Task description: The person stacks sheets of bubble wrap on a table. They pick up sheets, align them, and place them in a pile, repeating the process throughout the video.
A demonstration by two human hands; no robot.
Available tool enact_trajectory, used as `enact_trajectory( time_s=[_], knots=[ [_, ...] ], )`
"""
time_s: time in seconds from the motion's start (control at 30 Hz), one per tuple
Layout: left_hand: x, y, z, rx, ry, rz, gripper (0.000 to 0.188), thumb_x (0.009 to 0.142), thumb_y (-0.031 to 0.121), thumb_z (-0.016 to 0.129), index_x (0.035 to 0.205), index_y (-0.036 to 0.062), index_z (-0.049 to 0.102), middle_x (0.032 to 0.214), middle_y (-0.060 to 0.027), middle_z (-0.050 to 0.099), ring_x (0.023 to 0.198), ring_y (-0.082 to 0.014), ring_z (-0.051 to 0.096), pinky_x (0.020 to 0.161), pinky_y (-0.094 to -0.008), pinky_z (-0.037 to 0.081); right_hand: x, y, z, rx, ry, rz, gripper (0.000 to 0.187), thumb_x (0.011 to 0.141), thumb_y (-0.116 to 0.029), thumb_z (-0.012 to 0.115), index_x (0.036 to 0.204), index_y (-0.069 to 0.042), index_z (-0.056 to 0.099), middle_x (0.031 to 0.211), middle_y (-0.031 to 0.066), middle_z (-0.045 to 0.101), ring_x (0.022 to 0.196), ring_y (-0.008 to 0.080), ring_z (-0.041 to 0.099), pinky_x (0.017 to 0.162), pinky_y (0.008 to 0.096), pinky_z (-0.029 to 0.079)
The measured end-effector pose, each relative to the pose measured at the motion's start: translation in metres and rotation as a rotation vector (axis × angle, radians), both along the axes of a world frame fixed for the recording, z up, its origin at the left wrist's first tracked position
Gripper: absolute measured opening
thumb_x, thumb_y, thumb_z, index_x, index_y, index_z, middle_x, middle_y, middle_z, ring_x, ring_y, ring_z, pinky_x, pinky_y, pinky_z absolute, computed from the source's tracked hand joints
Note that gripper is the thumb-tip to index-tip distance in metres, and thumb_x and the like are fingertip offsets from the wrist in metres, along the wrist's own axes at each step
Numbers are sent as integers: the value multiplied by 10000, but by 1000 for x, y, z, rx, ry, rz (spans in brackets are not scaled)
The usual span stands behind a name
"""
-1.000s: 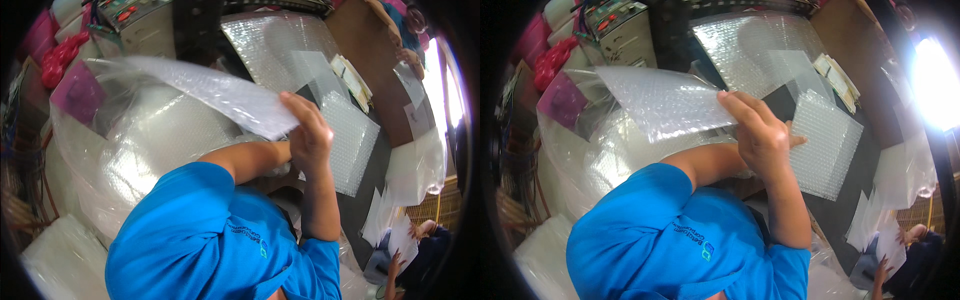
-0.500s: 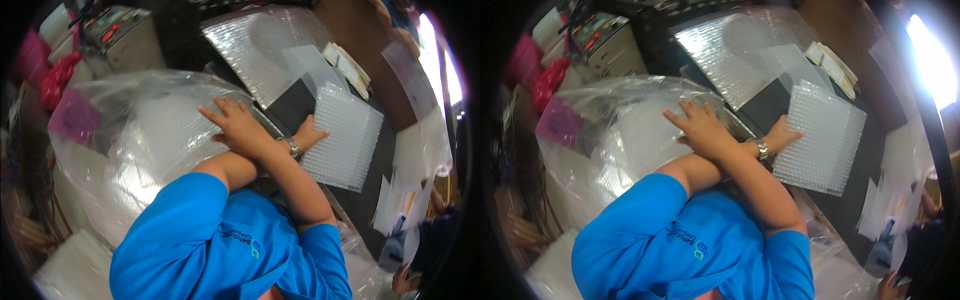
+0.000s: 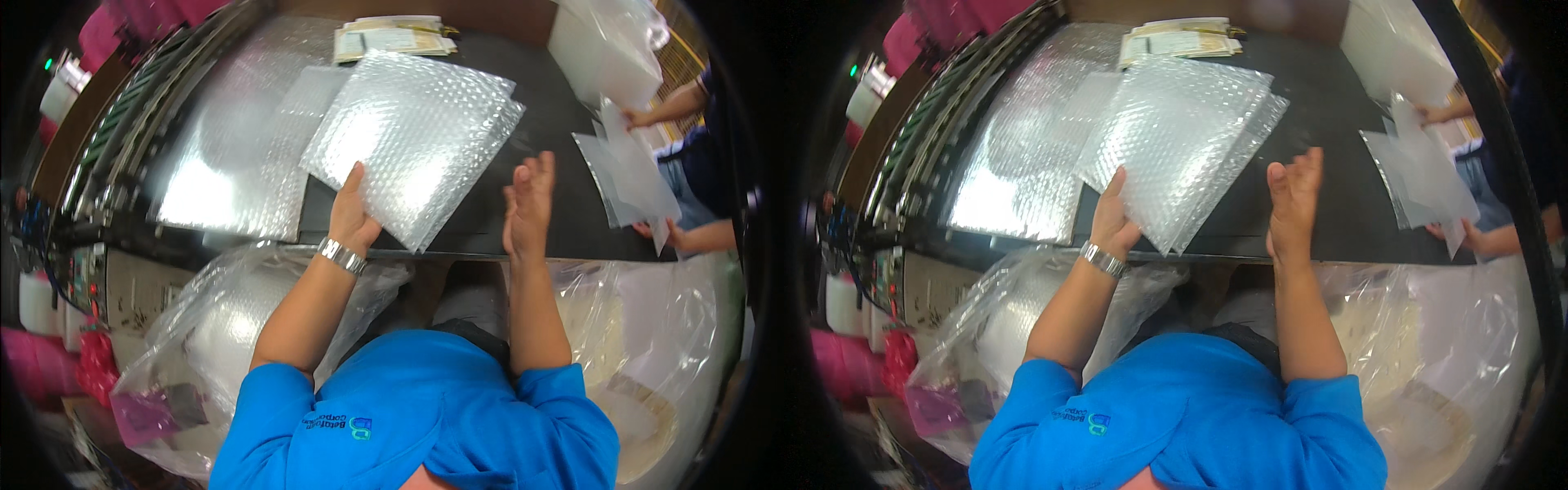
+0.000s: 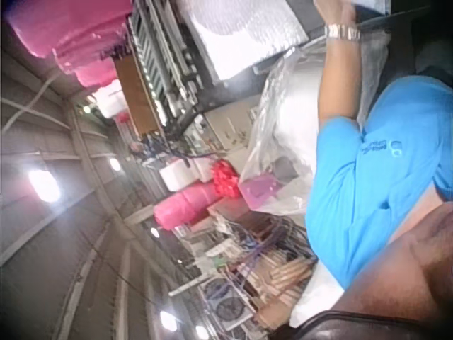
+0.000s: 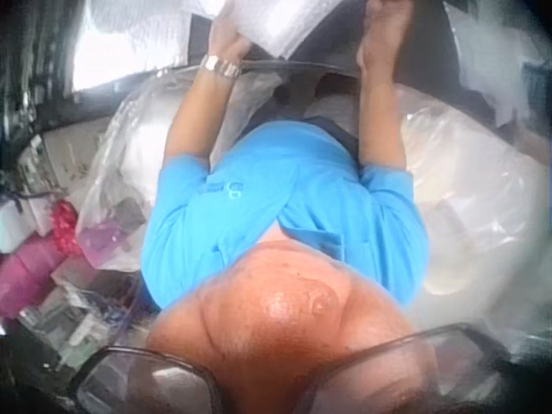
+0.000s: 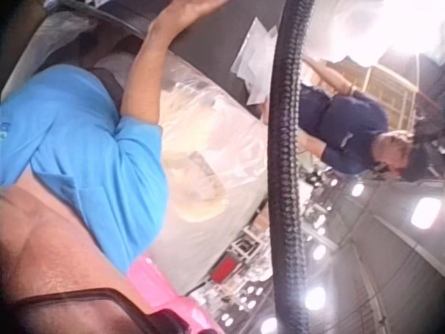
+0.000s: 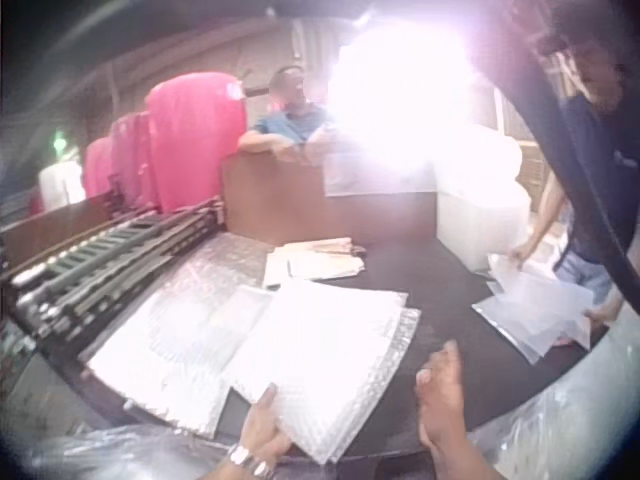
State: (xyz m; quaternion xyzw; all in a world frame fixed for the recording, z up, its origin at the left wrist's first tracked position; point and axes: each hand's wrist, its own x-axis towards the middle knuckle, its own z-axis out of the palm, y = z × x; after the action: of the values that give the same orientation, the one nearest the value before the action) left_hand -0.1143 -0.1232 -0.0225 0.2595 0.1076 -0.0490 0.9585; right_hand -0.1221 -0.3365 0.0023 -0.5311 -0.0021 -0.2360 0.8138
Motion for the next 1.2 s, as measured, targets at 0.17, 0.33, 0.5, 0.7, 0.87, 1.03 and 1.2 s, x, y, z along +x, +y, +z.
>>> enact_trajectory(
  time_s=[0.17, 0.33, 0.5, 0.7, 0.87, 1.03, 1.2],
  knots=[
    [-11, -32, -8, -28, 65, -190, 463, 904, 327, 455, 1214, -14, 405, 1171, -178, 511, 1038, -300, 529, 888, -419, 448, 14, 33, -4, 69, 186, 482, 485, 901, -226, 504, 1314, -51, 319, 1243, 94, 438, 1116, 175, 422, 946, 300, 333],
    [6, -39, 14, -38, 66, -163, 466, 903, 363, 441, 1183, -10, 439, 1121, -185, 543, 976, -301, 569, 836, -417, 485, 40, 18, -10, 142, 64, 649, 756, 848, -544, 458, 1383, -82, 191, 1279, 134, 405, 1102, 247, 461, 876, 362, 413],
    [23, -38, 32, -43, 62, -103, 452, 915, 394, 391, 1212, 56, 444, 1166, -137, 533, 1054, -290, 525, 896, -419, 433, 38, 7, -27, 35, 180, 559, 821, 812, -635, 402, 1394, -104, 168, 1222, 157, 436, 1036, 228, 504, 793, 322, 448],
    [28, -43, 35, -90, 104, -15, 452, 940, 375, 325, 1255, 57, 394, 1251, -138, 466, 1151, -290, 454, 979, -455, 358, 39, 7, -58, 30, 270, 582, 761, 839, -588, 413, 1378, -89, 213, 1192, 137, 453, 1013, 216, 503, 799, 322, 444],
    [24, -42, 27, -80, 93, -60, 464, 944, 374, 313, 1279, 56, 359, 1280, -141, 439, 1179, -289, 430, 995, -462, 340, 39, 3, -60, 170, 260, 604, 734, 845, -560, 438, 1365, -82, 238, 1149, 122, 462, 995, 203, 495, 809, 323, 434],
    [18, -40, 26, -123, 40, -133, 497, 943, 400, 290, 1291, 51, 346, 1288, -143, 433, 1184, -290, 425, 989, -459, 344, 37, 2, -62, 155, 236, 621, 747, 839, -570, 442, 1362, -78, 238, 1153, 124, 455, 1004, 203, 487, 817, 323, 427],
    [12, -34, 24, -193, 5, -182, 528, 940, 420, 273, 1310, 48, 332, 1304, -147, 418, 1186, -296, 421, 992, -456, 337, 36, 1, -62, 145, 213, 635, 788, 815, -604, 445, 1361, -74, 239, 1163, 127, 453, 1022, 204, 477, 834, 325, 416]
  ],
)
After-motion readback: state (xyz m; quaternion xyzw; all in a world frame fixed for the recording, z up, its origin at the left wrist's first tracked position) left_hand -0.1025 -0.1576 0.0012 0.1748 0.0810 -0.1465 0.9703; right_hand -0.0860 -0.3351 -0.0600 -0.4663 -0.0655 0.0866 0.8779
